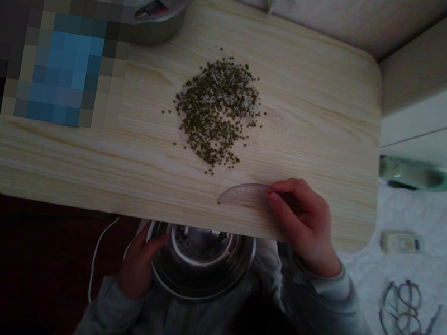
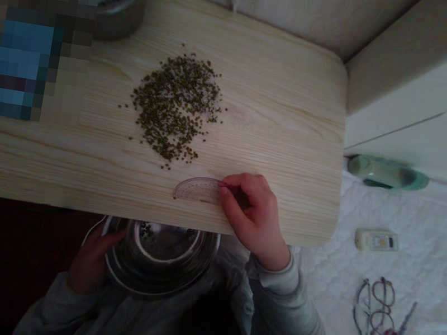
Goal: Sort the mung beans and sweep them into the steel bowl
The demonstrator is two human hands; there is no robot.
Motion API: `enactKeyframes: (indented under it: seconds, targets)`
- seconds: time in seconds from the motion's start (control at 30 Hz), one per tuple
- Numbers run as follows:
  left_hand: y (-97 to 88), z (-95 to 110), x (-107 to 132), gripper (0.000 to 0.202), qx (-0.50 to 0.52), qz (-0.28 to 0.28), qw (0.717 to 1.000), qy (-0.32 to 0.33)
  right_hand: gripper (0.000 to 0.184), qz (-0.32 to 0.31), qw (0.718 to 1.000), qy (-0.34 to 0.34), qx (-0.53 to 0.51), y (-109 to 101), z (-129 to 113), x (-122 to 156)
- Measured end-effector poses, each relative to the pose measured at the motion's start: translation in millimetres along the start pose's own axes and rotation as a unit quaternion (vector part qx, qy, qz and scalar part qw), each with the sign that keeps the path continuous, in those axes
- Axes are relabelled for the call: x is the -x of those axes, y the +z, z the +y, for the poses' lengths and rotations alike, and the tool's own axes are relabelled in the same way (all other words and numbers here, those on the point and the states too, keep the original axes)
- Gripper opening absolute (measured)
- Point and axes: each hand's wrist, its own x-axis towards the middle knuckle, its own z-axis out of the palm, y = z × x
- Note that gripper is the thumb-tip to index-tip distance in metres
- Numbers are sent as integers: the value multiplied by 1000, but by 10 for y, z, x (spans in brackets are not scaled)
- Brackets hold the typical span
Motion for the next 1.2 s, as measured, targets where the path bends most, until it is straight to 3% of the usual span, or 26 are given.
enactKeyframes:
  seconds: [0.17,0.4,0.53,0.73,0.83,1.07,1.2]
  targets:
    - [-19,153,-24,25,15,-11,999,-27,10,-51,997,-54,33,-19,-23,-18]
    - [-45,43,6,24,-15,-13,1000,-22,11,-133,981,-131,51,-40,-34,-48]
    - [-41,46,4,23,-10,1,1000,-26,11,-165,976,-136,29,-55,-36,-45]
    - [-24,-39,17,21,-3,-10,1000,-6,11,-66,998,-24,-7,29,-53,46]
    - [5,-114,25,24,13,11,1000,-9,12,-23,999,18,-25,89,-69,85]
    - [-34,-148,11,19,-3,-10,1000,-16,12,63,994,56,-66,155,-107,55]
    - [-31,-186,33,21,-1,-2,1000,-14,13,78,993,55,-67,198,-128,-5]
